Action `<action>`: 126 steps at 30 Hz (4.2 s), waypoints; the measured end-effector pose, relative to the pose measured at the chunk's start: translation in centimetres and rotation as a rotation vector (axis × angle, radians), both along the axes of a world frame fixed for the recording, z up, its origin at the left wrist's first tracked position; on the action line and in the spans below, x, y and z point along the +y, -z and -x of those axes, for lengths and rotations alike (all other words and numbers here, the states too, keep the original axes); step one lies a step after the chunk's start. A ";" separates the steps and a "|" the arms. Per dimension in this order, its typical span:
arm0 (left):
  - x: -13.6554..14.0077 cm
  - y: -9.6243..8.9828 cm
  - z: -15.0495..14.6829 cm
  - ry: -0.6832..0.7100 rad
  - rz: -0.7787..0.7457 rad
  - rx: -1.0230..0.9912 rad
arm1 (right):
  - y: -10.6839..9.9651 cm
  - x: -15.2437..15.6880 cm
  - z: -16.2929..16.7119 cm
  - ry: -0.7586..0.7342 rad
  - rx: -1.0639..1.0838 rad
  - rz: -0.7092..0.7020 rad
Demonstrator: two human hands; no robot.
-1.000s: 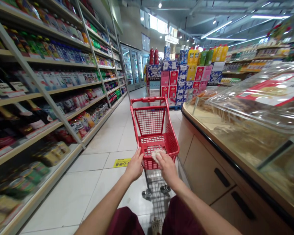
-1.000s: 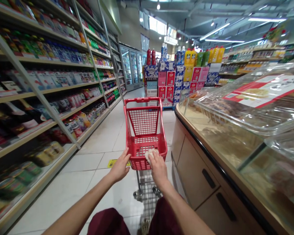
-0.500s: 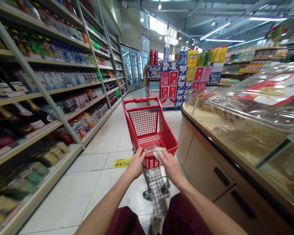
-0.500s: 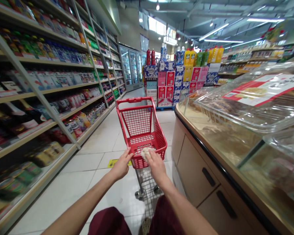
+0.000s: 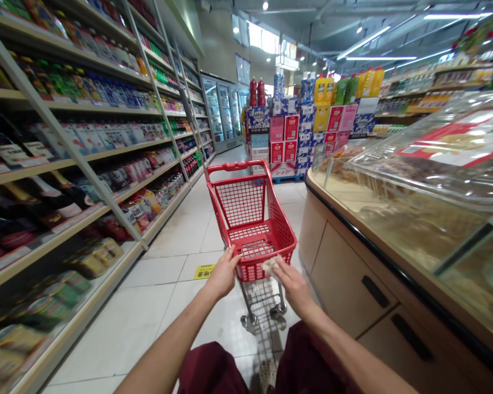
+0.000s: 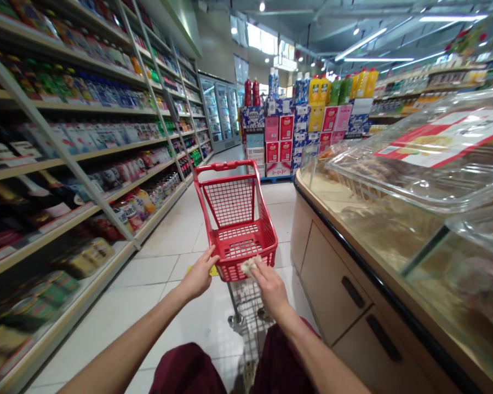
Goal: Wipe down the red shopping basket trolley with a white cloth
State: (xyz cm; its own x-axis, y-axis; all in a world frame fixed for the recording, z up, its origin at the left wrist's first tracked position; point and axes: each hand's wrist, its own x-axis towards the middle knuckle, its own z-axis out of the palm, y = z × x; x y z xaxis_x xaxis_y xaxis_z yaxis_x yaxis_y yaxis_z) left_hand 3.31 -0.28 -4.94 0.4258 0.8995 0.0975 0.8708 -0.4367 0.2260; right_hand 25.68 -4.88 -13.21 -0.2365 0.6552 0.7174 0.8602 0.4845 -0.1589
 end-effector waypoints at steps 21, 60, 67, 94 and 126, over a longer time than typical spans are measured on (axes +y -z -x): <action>-1.9 0.5 -2.0 0.012 0.061 0.183 | 3.2 -1.1 -3.5 0.230 -0.027 0.303; -1.7 1.5 -0.8 0.046 0.043 -0.077 | 1.2 -2.0 2.7 -0.048 -0.012 0.124; -2.1 1.6 -1.5 0.016 0.011 -0.032 | 1.4 -1.4 0.4 0.112 0.017 0.240; -2.6 2.4 -2.2 -0.017 -0.119 0.017 | -4.1 1.1 1.7 0.098 0.138 0.123; -3.1 2.8 -2.8 0.030 -0.112 -0.049 | -4.3 3.2 -2.2 0.263 0.000 0.214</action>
State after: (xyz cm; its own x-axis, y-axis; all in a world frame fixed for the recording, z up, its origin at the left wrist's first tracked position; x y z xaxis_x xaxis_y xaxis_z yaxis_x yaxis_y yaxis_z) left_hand 6.11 -3.35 -7.79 0.4447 0.8688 0.2180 0.8459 -0.4874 0.2167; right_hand 27.90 -1.65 -8.88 -0.0392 0.8293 0.5574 0.9513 0.2017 -0.2332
